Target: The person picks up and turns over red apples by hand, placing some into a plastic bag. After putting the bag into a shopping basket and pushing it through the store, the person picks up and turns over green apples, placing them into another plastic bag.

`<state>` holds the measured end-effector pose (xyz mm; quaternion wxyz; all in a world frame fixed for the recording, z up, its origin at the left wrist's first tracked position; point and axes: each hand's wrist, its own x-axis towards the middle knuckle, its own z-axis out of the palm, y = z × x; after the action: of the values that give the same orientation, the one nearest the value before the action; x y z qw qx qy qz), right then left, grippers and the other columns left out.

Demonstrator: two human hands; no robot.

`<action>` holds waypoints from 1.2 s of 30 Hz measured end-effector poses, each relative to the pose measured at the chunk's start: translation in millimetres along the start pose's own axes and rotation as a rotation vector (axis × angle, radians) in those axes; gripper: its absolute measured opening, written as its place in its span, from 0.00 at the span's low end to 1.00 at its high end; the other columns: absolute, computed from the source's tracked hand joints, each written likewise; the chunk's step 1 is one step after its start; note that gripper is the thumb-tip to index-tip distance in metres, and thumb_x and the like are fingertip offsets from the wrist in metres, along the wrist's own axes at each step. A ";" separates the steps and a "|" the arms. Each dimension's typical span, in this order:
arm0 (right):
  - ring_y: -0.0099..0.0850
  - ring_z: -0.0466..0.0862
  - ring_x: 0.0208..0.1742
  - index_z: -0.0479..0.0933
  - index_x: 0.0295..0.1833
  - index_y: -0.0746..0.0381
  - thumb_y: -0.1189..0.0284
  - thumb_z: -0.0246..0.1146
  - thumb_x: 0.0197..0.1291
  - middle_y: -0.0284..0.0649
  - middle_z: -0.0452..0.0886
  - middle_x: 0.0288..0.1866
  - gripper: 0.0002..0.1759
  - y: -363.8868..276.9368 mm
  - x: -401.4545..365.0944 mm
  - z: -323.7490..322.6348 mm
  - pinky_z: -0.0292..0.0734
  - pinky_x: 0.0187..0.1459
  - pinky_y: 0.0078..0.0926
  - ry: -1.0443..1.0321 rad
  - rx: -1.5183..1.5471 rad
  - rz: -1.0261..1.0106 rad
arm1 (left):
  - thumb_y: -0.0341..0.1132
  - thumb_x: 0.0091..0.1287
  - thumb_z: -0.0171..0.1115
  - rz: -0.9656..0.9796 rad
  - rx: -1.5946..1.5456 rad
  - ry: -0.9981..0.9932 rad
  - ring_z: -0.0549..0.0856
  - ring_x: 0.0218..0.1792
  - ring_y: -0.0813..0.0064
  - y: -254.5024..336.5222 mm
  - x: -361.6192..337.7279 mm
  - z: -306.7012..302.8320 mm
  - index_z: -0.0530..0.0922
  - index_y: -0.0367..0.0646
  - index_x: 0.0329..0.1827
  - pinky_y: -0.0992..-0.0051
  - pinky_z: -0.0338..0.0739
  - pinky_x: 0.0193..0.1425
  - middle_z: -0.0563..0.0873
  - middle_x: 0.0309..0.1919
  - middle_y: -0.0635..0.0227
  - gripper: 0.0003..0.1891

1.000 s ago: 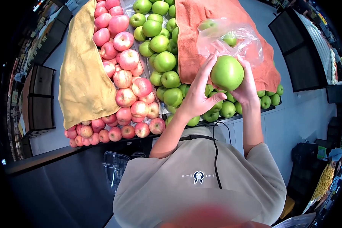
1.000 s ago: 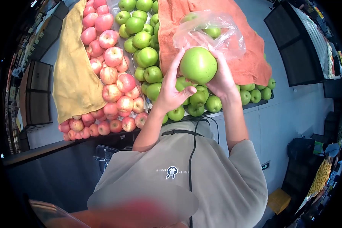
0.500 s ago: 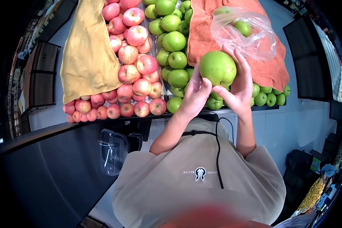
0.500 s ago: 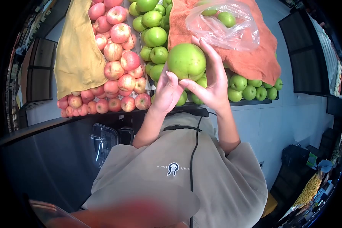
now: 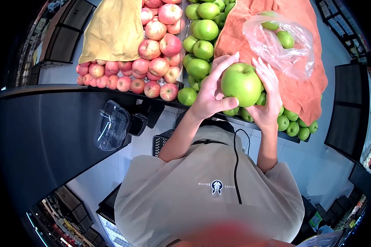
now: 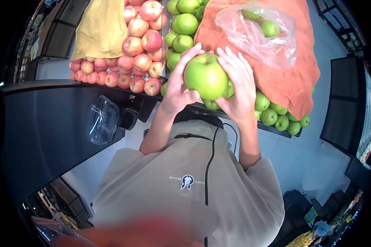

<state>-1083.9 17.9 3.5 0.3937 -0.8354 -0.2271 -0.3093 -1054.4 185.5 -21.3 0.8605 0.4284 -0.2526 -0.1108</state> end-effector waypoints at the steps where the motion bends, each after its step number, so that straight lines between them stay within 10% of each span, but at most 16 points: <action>1: 0.49 0.76 0.68 0.74 0.65 0.64 0.79 0.76 0.38 0.52 0.76 0.66 0.41 -1.0 0.7 -7.5 0.67 0.69 0.52 -0.003 -0.018 -0.004 | 0.39 0.63 0.73 0.022 0.053 0.004 0.65 0.72 0.70 -2.6 -3.7 2.0 0.58 0.36 0.77 0.69 0.62 0.75 0.61 0.69 0.64 0.43; 8: 0.47 0.77 0.65 0.75 0.66 0.64 0.82 0.73 0.40 0.49 0.74 0.65 0.40 -14.2 -14.0 -23.6 0.72 0.68 0.51 0.027 -0.073 0.019 | 0.58 0.69 0.61 -0.065 -0.185 0.082 0.69 0.70 0.70 -13.9 -7.5 39.9 0.54 0.40 0.79 0.66 0.64 0.74 0.70 0.68 0.62 0.44; 14: 0.49 0.74 0.70 0.68 0.70 0.66 0.58 0.80 0.41 0.52 0.75 0.68 0.50 -8.3 -20.1 -23.5 0.61 0.73 0.55 0.046 0.008 0.160 | 0.76 0.68 0.36 -0.392 -0.785 -0.171 0.81 0.61 0.59 -38.8 -2.8 20.2 0.65 0.36 0.72 0.57 0.81 0.59 0.79 0.62 0.56 0.49; 18: 0.49 0.78 0.65 0.72 0.66 0.66 0.56 0.83 0.34 0.49 0.80 0.62 0.52 -8.2 -20.6 -12.3 0.63 0.72 0.53 0.065 0.047 0.229 | 0.70 0.74 0.29 -0.597 -0.241 0.236 0.84 0.57 0.57 -10.1 9.7 30.2 0.69 0.36 0.68 0.60 0.80 0.61 0.82 0.57 0.56 0.44; 24: 0.39 0.82 0.60 0.72 0.68 0.69 0.61 0.83 0.40 0.51 0.81 0.60 0.49 -18.5 -11.0 10.3 0.77 0.62 0.36 0.203 0.154 0.534 | 0.52 0.78 0.49 -0.142 0.304 -0.180 0.66 0.72 0.66 5.9 15.9 4.2 0.51 0.36 0.79 0.67 0.59 0.77 0.65 0.72 0.56 0.37; 30: 0.40 0.80 0.63 0.66 0.74 0.65 0.63 0.78 0.49 0.52 0.79 0.63 0.47 -21.0 -3.3 20.7 0.74 0.64 0.36 0.213 0.423 0.759 | 0.46 0.79 0.51 -0.317 0.022 -0.032 0.79 0.59 0.71 3.0 15.1 -16.5 0.54 0.40 0.78 0.74 0.82 0.52 0.72 0.64 0.59 0.32; 36: 0.46 0.71 0.72 0.61 0.76 0.63 0.68 0.81 0.42 0.52 0.69 0.73 0.55 -19.4 10.4 34.7 0.68 0.69 0.40 -0.028 0.198 0.456 | 0.57 0.80 0.37 -0.486 -0.031 -0.037 0.83 0.52 0.76 10.3 16.8 -44.0 0.61 0.42 0.74 0.77 0.81 0.51 0.78 0.57 0.64 0.32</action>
<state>-1076.9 58.4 3.5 0.5301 -0.8265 -0.0675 -0.1769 -1017.0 214.9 -29.6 0.8103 0.4612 -0.1558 -0.3263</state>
